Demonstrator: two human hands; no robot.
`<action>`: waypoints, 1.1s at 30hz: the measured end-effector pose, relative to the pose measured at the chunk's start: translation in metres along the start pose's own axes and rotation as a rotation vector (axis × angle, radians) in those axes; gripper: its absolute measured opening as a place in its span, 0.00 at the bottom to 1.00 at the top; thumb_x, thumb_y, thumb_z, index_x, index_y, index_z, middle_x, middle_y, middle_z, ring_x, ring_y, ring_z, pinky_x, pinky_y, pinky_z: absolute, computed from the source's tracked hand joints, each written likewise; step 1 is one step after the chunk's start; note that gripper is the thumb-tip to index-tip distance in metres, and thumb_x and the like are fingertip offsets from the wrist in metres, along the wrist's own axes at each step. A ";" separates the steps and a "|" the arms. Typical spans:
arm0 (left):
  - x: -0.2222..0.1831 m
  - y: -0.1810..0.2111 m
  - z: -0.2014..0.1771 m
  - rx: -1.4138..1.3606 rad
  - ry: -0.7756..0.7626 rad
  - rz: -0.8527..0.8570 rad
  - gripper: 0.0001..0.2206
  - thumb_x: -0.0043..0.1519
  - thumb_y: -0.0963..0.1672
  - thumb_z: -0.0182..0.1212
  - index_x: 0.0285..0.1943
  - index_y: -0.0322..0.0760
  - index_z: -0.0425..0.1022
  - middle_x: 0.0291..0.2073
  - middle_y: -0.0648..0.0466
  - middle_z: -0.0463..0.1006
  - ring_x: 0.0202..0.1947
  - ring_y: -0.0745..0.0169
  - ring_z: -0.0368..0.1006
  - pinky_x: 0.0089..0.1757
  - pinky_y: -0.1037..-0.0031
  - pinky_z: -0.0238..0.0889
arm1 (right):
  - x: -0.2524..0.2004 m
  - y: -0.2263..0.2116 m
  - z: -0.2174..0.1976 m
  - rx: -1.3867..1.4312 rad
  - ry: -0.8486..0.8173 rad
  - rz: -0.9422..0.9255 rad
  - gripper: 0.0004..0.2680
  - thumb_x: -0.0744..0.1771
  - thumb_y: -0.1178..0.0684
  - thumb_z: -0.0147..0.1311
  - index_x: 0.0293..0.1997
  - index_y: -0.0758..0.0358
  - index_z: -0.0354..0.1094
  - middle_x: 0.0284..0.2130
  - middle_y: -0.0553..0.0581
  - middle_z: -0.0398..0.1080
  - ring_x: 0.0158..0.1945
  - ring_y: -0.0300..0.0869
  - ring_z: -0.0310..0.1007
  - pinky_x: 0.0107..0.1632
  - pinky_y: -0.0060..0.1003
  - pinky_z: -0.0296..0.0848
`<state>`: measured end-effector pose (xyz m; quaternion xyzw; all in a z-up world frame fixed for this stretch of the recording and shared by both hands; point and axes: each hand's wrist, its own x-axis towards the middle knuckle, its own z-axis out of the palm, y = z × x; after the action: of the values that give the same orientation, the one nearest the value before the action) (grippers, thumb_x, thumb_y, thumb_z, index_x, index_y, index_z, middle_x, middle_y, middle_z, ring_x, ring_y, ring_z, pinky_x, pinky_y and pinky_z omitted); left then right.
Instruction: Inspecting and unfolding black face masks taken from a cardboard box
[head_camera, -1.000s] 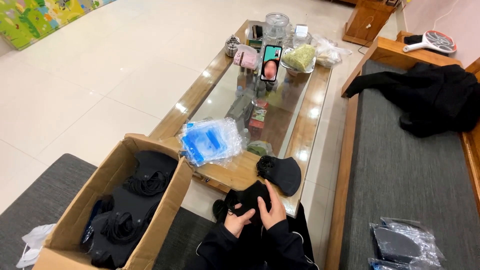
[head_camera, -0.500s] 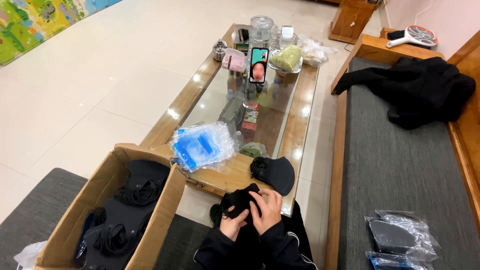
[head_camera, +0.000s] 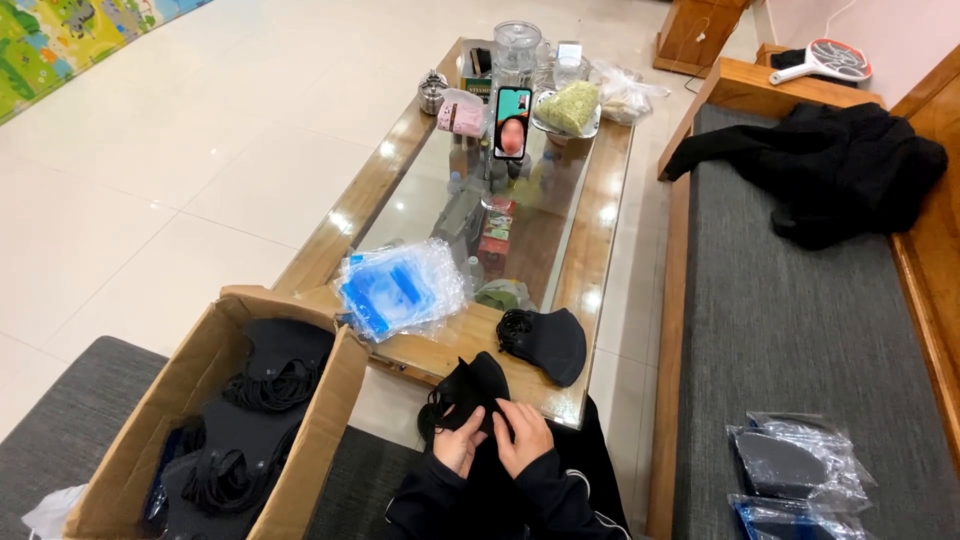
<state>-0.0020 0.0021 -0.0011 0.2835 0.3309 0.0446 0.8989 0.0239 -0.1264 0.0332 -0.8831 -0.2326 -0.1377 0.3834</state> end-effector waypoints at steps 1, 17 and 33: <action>-0.005 0.004 0.004 0.000 -0.001 0.001 0.19 0.57 0.36 0.68 0.59 0.33 0.77 0.53 0.40 0.82 0.53 0.47 0.78 0.47 0.61 0.73 | -0.002 0.001 0.000 0.000 0.000 -0.001 0.10 0.68 0.51 0.52 0.50 0.61 0.74 0.40 0.53 0.78 0.43 0.48 0.75 0.48 0.41 0.71; 0.018 -0.014 -0.016 0.067 -0.016 -0.064 0.25 0.55 0.35 0.69 0.64 0.29 0.75 0.57 0.39 0.81 0.58 0.45 0.76 0.55 0.54 0.68 | -0.004 -0.001 -0.005 -0.035 -0.091 0.200 0.10 0.67 0.46 0.53 0.48 0.52 0.77 0.42 0.49 0.80 0.47 0.44 0.80 0.46 0.39 0.75; -0.005 0.008 0.001 -0.025 -0.018 -0.062 0.33 0.57 0.36 0.63 0.75 0.36 0.64 0.69 0.40 0.70 0.67 0.38 0.67 0.63 0.49 0.62 | 0.044 0.032 0.001 0.678 0.297 0.668 0.06 0.66 0.55 0.64 0.43 0.64 0.74 0.20 0.50 0.67 0.21 0.32 0.65 0.26 0.30 0.70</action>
<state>-0.0044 0.0071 0.0066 0.2622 0.3308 0.0184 0.9064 0.0784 -0.1318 0.0316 -0.7060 0.0886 -0.0485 0.7010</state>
